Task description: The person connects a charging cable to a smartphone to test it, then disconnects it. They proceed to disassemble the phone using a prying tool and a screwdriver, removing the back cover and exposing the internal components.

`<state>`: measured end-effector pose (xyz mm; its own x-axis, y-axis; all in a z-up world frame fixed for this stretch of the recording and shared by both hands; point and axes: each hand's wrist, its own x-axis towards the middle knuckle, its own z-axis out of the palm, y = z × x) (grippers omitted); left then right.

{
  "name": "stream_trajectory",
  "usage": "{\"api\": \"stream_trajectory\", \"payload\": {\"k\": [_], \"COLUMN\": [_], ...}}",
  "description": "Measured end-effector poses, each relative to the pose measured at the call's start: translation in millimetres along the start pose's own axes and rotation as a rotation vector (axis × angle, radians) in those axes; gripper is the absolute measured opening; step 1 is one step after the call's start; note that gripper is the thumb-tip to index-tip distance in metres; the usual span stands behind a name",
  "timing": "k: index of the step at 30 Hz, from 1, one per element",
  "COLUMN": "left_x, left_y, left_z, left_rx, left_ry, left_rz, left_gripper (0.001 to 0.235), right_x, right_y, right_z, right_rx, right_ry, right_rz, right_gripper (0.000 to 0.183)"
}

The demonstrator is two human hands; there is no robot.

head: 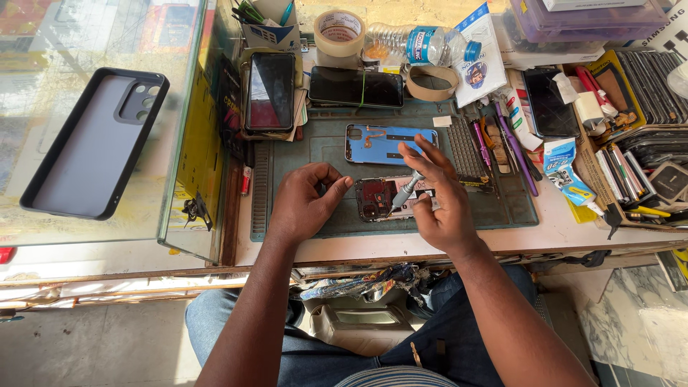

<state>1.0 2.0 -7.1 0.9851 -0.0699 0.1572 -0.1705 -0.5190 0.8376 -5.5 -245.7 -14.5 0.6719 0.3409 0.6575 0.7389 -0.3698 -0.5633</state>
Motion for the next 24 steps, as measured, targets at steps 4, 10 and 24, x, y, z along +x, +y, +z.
{"api": "stream_trajectory", "payload": {"k": [4, 10, 24], "left_x": [0, 0, 0], "left_y": [-1, -1, 0], "left_z": [0, 0, 0], "left_rx": [-0.005, 0.003, 0.011], "left_ry": [-0.007, -0.001, 0.011], "left_rz": [-0.019, -0.008, 0.017], "left_gripper": [0.025, 0.025, 0.025], "right_x": [0, -2, -18], "right_y": [-1, -1, 20], "right_z": [0, -3, 5], "right_rx": [0.007, 0.022, 0.421], "right_ry": [0.001, -0.006, -0.06], "right_rz": [-0.047, -0.048, 0.138], "right_gripper": [0.059, 0.053, 0.068]}}
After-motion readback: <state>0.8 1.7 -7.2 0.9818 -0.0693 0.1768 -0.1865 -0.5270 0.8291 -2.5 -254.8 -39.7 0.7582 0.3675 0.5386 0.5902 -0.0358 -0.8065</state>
